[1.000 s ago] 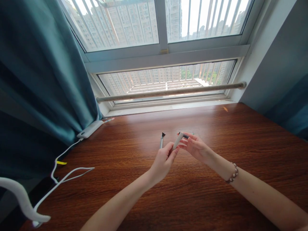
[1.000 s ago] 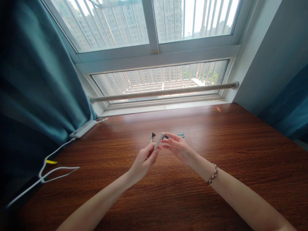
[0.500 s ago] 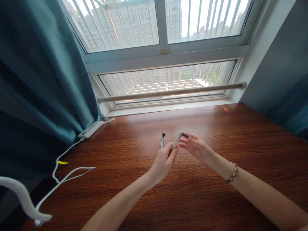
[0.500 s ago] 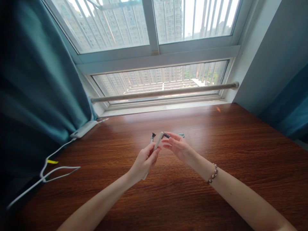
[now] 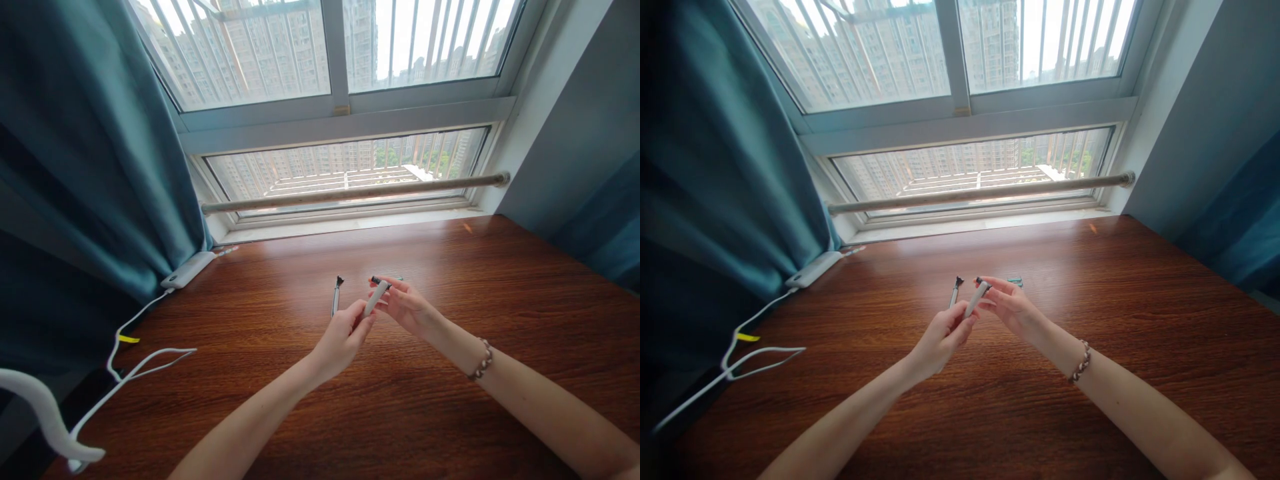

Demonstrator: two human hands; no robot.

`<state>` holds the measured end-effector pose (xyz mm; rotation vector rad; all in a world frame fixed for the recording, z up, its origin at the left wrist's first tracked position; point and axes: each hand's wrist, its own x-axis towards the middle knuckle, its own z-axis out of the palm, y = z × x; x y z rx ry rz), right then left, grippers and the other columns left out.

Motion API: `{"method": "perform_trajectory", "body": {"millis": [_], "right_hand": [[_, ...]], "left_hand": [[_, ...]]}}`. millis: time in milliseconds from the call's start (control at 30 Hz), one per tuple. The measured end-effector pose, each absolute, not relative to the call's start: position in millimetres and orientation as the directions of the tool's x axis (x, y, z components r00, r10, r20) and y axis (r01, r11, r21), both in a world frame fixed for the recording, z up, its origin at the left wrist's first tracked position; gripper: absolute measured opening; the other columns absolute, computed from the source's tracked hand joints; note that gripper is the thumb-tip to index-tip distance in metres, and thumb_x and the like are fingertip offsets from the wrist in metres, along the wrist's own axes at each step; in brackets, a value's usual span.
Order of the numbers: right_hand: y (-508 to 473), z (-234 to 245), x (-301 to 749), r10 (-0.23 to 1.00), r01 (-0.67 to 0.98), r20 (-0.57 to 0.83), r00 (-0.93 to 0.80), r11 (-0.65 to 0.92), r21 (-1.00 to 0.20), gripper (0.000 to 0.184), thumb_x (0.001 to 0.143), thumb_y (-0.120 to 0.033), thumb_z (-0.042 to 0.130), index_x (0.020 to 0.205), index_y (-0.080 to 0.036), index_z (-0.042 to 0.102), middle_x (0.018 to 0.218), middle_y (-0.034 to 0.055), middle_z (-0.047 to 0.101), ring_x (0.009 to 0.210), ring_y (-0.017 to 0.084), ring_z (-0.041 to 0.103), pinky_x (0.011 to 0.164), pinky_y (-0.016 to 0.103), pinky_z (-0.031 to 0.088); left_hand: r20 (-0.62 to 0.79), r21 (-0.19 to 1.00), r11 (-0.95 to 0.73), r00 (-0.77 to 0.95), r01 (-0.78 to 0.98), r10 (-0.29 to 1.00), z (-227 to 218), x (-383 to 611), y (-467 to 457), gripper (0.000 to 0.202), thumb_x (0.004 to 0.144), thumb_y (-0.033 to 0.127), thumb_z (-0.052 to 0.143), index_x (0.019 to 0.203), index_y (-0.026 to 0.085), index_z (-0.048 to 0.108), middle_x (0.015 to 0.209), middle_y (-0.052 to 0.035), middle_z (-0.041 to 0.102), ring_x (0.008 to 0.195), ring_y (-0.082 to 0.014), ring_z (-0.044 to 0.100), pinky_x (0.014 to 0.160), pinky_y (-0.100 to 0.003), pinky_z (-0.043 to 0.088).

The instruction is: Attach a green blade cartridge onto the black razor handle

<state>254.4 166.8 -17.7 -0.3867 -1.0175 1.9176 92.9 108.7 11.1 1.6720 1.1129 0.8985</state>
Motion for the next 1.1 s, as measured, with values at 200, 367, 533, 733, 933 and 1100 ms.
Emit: {"method": "perform_trajectory", "body": {"millis": [200, 367, 533, 733, 933, 1100], "right_hand": [[168.7, -23.3, 254.5, 0.843, -0.598, 0.1, -0.528, -0.286, -0.748, 0.025, 0.072, -0.029, 0.065, 0.096, -0.022, 0.064, 0.101, 0.0021, 0.062, 0.088, 0.014, 0.056, 0.081, 0.03, 0.043], [168.9, -21.4, 254.5, 0.839, -0.572, 0.105, -0.534, -0.268, -0.775, 0.028, 0.07, -0.031, 0.067, 0.096, -0.021, 0.064, 0.097, 0.0033, 0.063, 0.086, 0.015, 0.056, 0.08, 0.031, 0.043], [171.4, -23.8, 255.5, 0.851, -0.581, 0.1, -0.516, -0.263, -0.77, 0.028, 0.07, -0.03, 0.067, 0.097, -0.022, 0.064, 0.099, 0.0024, 0.062, 0.086, 0.014, 0.055, 0.081, 0.03, 0.042], [174.8, -29.3, 255.5, 0.862, -0.606, 0.087, -0.5, -0.276, -0.746, 0.021, 0.072, -0.03, 0.066, 0.091, -0.023, 0.066, 0.098, 0.0011, 0.063, 0.085, 0.013, 0.056, 0.08, 0.03, 0.043], [174.4, -25.2, 256.9, 0.864, -0.646, 0.13, -0.486, -0.255, -0.72, 0.014, 0.073, -0.033, 0.064, 0.084, -0.025, 0.067, 0.098, 0.0002, 0.064, 0.088, 0.015, 0.056, 0.081, 0.031, 0.043], [167.5, -23.2, 254.3, 0.827, -0.591, 0.122, -0.549, -0.281, -0.756, 0.021, 0.073, -0.029, 0.064, 0.094, -0.023, 0.065, 0.097, 0.0035, 0.063, 0.089, 0.017, 0.056, 0.082, 0.033, 0.042]], "left_hand": [[0.092, 0.905, -0.201, 0.289, 0.374, 0.953, 9.6, 92.3, 109.4, 0.025, 0.085, 0.036, 0.04, 0.071, 0.016, 0.041, 0.055, 0.0047, 0.035, 0.05, -0.0075, 0.031, 0.048, -0.021, 0.023], [0.089, 0.908, -0.218, 0.344, 0.358, 0.935, 7.0, 92.6, 108.9, 0.023, 0.086, 0.035, 0.038, 0.073, 0.016, 0.04, 0.056, 0.005, 0.034, 0.051, -0.0074, 0.03, 0.049, -0.021, 0.023], [0.069, 0.886, -0.216, 0.343, 0.41, 0.937, 9.4, 93.5, 107.9, 0.025, 0.086, 0.035, 0.037, 0.069, 0.016, 0.038, 0.056, 0.0046, 0.035, 0.052, -0.0075, 0.03, 0.049, -0.022, 0.023], [0.058, 0.856, -0.222, 0.34, 0.468, 0.939, 12.2, 91.1, 109.1, 0.025, 0.085, 0.033, 0.037, 0.067, 0.016, 0.037, 0.056, 0.0048, 0.036, 0.052, -0.0075, 0.031, 0.05, -0.021, 0.023], [0.093, 0.878, -0.21, 0.277, 0.43, 0.956, 6.5, 91.5, 108.3, 0.025, 0.086, 0.036, 0.038, 0.07, 0.016, 0.04, 0.055, 0.0052, 0.035, 0.051, -0.0075, 0.03, 0.05, -0.022, 0.022], [0.124, 0.883, -0.234, 0.277, 0.407, 0.953, 9.9, 92.9, 107.4, 0.022, 0.086, 0.035, 0.037, 0.076, 0.017, 0.043, 0.056, 0.0052, 0.034, 0.052, -0.0075, 0.029, 0.05, -0.022, 0.023]]}}
